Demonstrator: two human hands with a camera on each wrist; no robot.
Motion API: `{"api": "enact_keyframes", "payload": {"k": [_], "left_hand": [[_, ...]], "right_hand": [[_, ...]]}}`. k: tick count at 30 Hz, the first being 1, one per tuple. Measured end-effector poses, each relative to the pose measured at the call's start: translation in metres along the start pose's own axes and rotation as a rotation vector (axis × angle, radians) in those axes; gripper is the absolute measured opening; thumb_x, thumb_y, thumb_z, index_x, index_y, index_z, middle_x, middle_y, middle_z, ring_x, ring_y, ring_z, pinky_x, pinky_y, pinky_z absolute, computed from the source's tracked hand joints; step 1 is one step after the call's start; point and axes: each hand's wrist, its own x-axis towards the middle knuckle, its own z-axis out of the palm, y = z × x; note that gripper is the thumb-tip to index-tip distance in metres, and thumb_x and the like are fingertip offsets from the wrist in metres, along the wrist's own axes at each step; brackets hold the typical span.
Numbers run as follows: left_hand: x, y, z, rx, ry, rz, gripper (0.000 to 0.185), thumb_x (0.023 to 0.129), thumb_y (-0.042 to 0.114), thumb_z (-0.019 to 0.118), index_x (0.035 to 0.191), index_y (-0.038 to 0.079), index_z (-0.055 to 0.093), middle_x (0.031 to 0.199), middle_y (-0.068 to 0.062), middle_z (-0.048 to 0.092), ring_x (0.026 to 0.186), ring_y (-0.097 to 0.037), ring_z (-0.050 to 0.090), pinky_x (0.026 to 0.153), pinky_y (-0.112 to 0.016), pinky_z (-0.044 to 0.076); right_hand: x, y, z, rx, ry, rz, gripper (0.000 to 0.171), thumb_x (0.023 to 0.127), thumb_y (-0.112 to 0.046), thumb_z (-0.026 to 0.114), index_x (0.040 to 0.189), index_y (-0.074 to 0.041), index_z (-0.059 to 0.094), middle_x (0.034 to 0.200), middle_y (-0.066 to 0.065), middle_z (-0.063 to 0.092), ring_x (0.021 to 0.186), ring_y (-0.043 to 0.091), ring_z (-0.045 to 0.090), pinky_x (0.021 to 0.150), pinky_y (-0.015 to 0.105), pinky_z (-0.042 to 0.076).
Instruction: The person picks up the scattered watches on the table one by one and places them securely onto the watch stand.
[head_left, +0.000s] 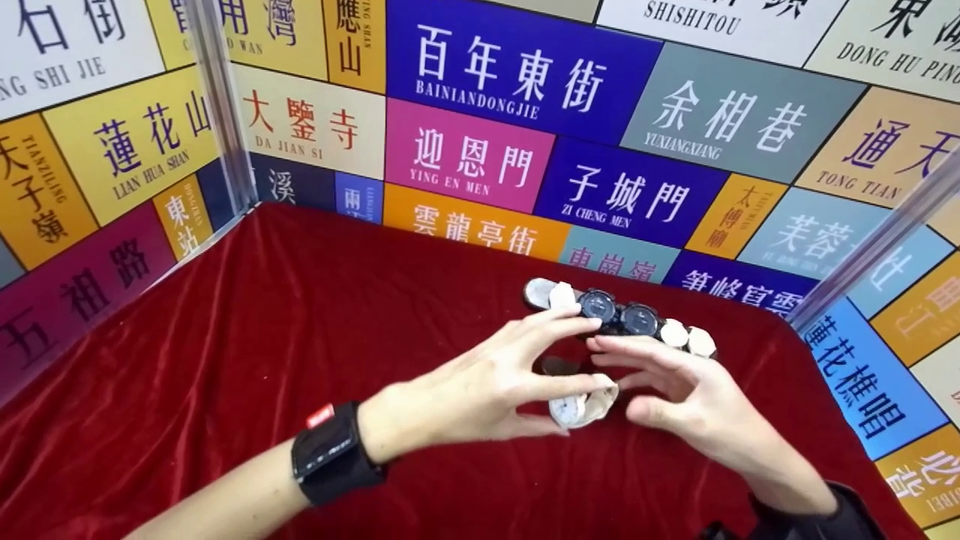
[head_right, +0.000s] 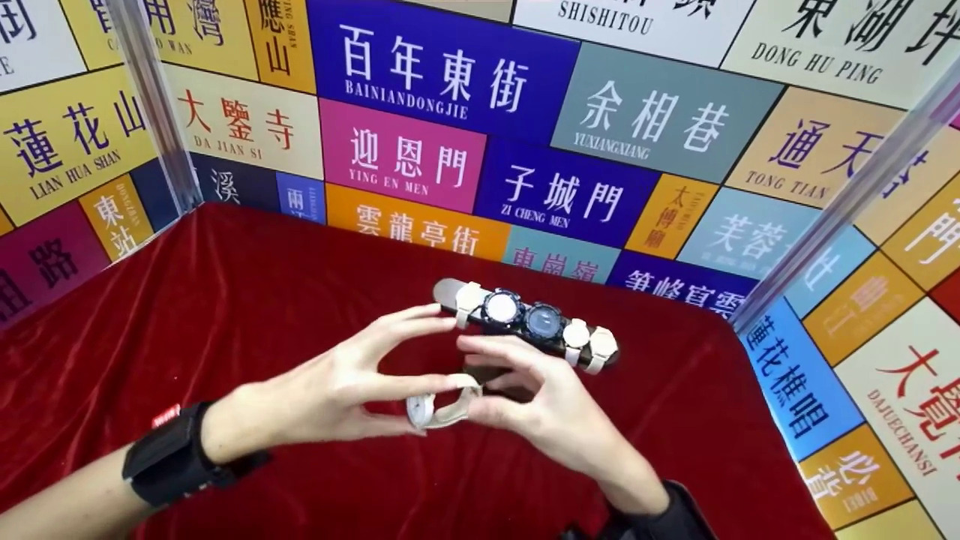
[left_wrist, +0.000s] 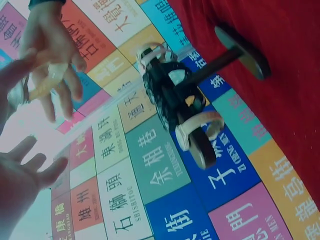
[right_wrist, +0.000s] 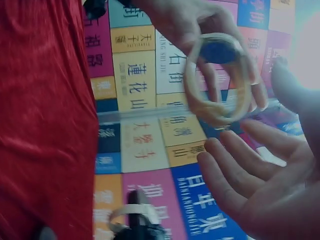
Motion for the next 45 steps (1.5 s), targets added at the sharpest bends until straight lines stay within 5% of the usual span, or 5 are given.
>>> {"api": "enact_keyframes", "payload": {"k": [9,21,26,35,45], "left_hand": [[-0.003,-0.002,-0.006,-0.077,-0.16,0.012,0.044,0.079,0.035,0.069,0.122,0.03,0.06,0.146,-0.016,0.03,0.14,-0.027,0.021,0.112,-0.044,0.027],[-0.01,0.004,0.004,-0.184,-0.17,-0.091,0.068,0.08,0.034,0.068,0.14,0.022,0.038,0.148,-0.012,0.025,0.133,-0.018,0.034,0.106,-0.026,0.036],[-0.011,0.006,0.011,-0.321,-0.096,-0.29,0.081,0.079,0.037,0.069,0.144,0.011,0.029,0.146,-0.01,0.029,0.133,-0.014,0.034,0.105,-0.02,0.035],[0.004,0.018,0.025,-0.841,0.037,-1.027,0.059,0.079,0.044,0.068,0.13,0.021,0.051,0.12,0.006,0.06,0.098,-0.004,0.063,0.075,-0.023,0.055],[0.013,0.018,0.033,-1.084,0.257,-1.125,0.04,0.075,0.022,0.074,0.111,0.007,0.065,0.097,-0.007,0.071,0.083,-0.013,0.069,0.063,-0.033,0.057]], "right_hand": [[-0.002,0.003,0.017,-0.056,-0.018,0.006,0.041,0.073,0.014,0.064,0.113,0.005,0.061,0.106,0.011,0.067,0.085,0.016,0.067,0.067,0.026,0.056],[-0.008,0.007,0.023,-0.055,0.148,0.057,0.024,0.075,0.011,0.065,0.097,0.003,0.07,0.09,0.008,0.072,0.074,0.016,0.069,0.06,0.028,0.056],[-0.005,0.001,0.023,-0.141,0.316,0.095,0.019,0.074,0.007,0.069,0.092,0.003,0.071,0.086,0.009,0.072,0.075,0.018,0.069,0.064,0.027,0.056],[0.008,-0.011,0.042,-0.416,0.602,-0.132,0.026,0.063,0.014,0.074,0.086,0.001,0.072,0.079,0.012,0.071,0.075,0.01,0.067,0.068,0.017,0.053],[0.011,-0.004,0.056,-0.504,0.557,-0.276,0.03,0.057,0.017,0.076,0.08,-0.002,0.072,0.076,0.009,0.07,0.081,0.008,0.067,0.078,0.015,0.051]]}}
